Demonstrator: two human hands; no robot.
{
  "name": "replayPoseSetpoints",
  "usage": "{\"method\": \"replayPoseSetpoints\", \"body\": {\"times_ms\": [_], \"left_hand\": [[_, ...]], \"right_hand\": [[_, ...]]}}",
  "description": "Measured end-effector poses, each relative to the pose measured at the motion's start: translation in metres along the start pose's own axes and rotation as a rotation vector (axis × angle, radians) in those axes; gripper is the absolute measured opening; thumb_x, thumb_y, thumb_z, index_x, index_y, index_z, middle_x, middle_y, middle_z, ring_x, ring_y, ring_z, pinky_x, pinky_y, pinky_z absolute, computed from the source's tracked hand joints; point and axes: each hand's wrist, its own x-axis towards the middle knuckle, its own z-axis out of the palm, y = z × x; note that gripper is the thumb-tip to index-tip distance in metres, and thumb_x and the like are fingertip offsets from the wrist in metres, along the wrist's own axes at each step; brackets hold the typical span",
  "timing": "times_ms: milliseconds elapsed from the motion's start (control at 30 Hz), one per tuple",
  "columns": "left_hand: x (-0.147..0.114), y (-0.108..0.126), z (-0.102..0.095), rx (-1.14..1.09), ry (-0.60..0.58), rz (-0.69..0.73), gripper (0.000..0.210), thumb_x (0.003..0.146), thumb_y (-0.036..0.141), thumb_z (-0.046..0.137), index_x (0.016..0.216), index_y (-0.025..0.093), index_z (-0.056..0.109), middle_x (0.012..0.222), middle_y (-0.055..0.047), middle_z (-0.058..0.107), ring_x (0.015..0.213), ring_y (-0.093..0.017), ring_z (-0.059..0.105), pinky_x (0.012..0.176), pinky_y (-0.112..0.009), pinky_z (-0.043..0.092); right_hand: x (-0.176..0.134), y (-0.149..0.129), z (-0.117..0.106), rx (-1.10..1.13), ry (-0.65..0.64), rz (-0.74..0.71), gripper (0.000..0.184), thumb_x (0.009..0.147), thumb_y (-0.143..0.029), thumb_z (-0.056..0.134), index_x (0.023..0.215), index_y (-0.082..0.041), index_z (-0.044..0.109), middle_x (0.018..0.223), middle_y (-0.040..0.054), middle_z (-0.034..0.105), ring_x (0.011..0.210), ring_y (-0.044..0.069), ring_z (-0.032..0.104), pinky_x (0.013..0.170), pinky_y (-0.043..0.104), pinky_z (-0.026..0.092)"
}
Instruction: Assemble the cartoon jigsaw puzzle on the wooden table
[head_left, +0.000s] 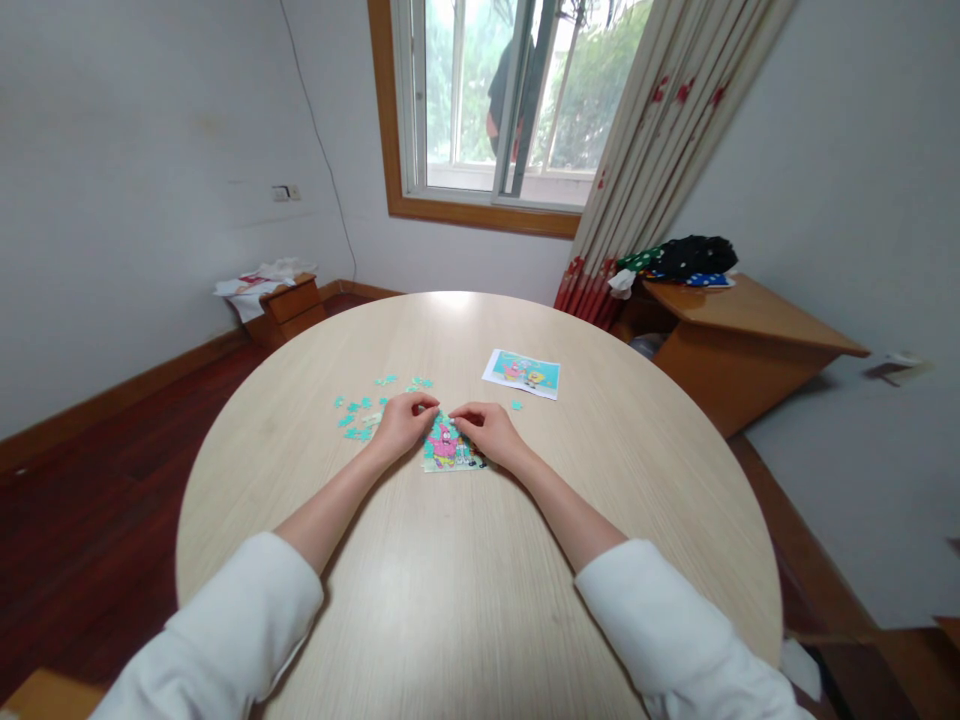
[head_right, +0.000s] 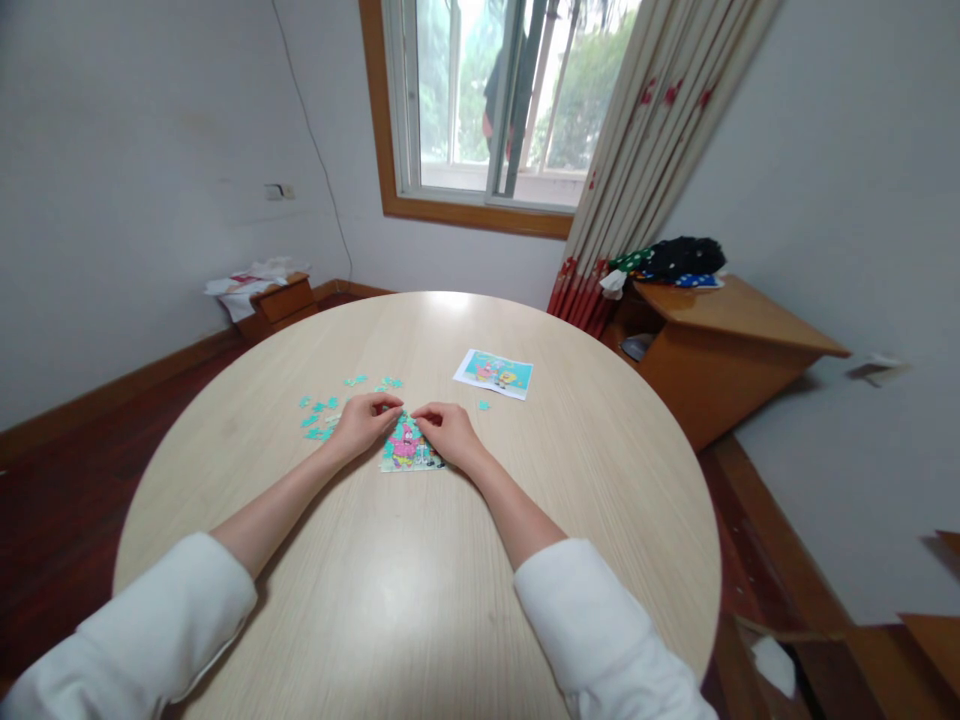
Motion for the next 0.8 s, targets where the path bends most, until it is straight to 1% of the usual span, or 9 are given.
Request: {"method": "replayPoseSetpoints", "body": {"times_ms": [67,133,267,400,500,567,700,800], "left_hand": [[0.0,0.0,0.0,-0.01,0.006,0.003,0.016,0.07,0.026,0.058,0.075,0.017,0.07,0.072,-0.003,0.069,0.061,-0.014,0.054,0.063,-0.027,0.042],[0.0,0.0,0.0,-0.023,-0.003,0.001,0.015,0.069,0.025,0.058,0.074,0.016,0.069,0.071,-0.003,0.069,0.061,-0.014,0.053,0.062,-0.026,0.041],[0.0,0.0,0.0,-0.031,-0.012,-0.017,0.013,0.069,0.023,0.059,0.073,0.016,0.069,0.07,-0.003,0.068,0.06,-0.014,0.053,0.062,-0.026,0.041],[0.0,0.001,-0.001,-0.024,-0.023,-0.014,0.016,0.07,0.022,0.059,0.079,0.015,0.07,0.072,-0.003,0.068,0.06,-0.014,0.053,0.062,-0.026,0.042],[-0.001,0.003,-0.003,-0.026,-0.049,0.025,0.02,0.071,0.022,0.058,0.085,0.015,0.071,0.075,-0.005,0.069,0.063,-0.014,0.054,0.063,-0.027,0.042],[-0.002,0.005,-0.005,-0.017,-0.047,0.063,0.019,0.072,0.022,0.058,0.083,0.016,0.071,0.076,-0.005,0.069,0.066,-0.015,0.055,0.065,-0.027,0.043],[-0.003,0.011,-0.008,-0.03,0.018,0.132,0.014,0.07,0.02,0.057,0.073,0.019,0.07,0.076,-0.004,0.069,0.072,-0.016,0.057,0.071,-0.028,0.044],[-0.003,0.013,-0.009,-0.16,0.092,0.087,0.012,0.069,0.023,0.059,0.071,0.018,0.07,0.076,-0.004,0.069,0.071,-0.016,0.058,0.07,-0.029,0.045]], "right_hand": [[-0.001,-0.001,0.0,-0.069,-0.016,-0.031,0.019,0.075,-0.015,0.055,0.083,-0.016,0.072,0.078,0.0043,0.069,0.07,0.014,0.06,0.068,0.027,0.047],[-0.002,-0.002,0.001,-0.166,-0.055,-0.095,0.02,0.076,-0.012,0.055,0.084,-0.016,0.072,0.081,0.0054,0.067,0.074,0.014,0.059,0.072,0.028,0.046],[-0.004,-0.003,0.004,-0.289,-0.121,-0.2,0.023,0.078,-0.009,0.055,0.09,-0.018,0.073,0.083,0.0047,0.06,0.075,0.013,0.056,0.074,0.027,0.044],[-0.005,-0.001,0.005,-0.324,-0.145,-0.238,0.026,0.079,-0.007,0.054,0.092,-0.019,0.073,0.084,0.0046,0.057,0.079,0.014,0.054,0.077,0.028,0.043],[-0.004,0.0,0.005,-0.328,-0.152,-0.24,0.026,0.079,-0.006,0.054,0.092,-0.019,0.072,0.085,0.0046,0.056,0.08,0.014,0.054,0.078,0.028,0.043],[-0.004,0.0,0.005,-0.328,-0.153,-0.236,0.025,0.079,-0.006,0.055,0.093,-0.018,0.072,0.085,0.0047,0.056,0.079,0.013,0.054,0.078,0.028,0.043],[-0.004,-0.001,0.005,-0.336,-0.16,-0.237,0.024,0.08,-0.007,0.054,0.093,-0.016,0.072,0.085,0.0049,0.056,0.08,0.013,0.053,0.078,0.028,0.043],[-0.004,-0.001,0.005,-0.333,-0.155,-0.232,0.025,0.08,-0.006,0.054,0.093,-0.016,0.072,0.085,0.0049,0.056,0.081,0.013,0.054,0.079,0.028,0.043]]}}
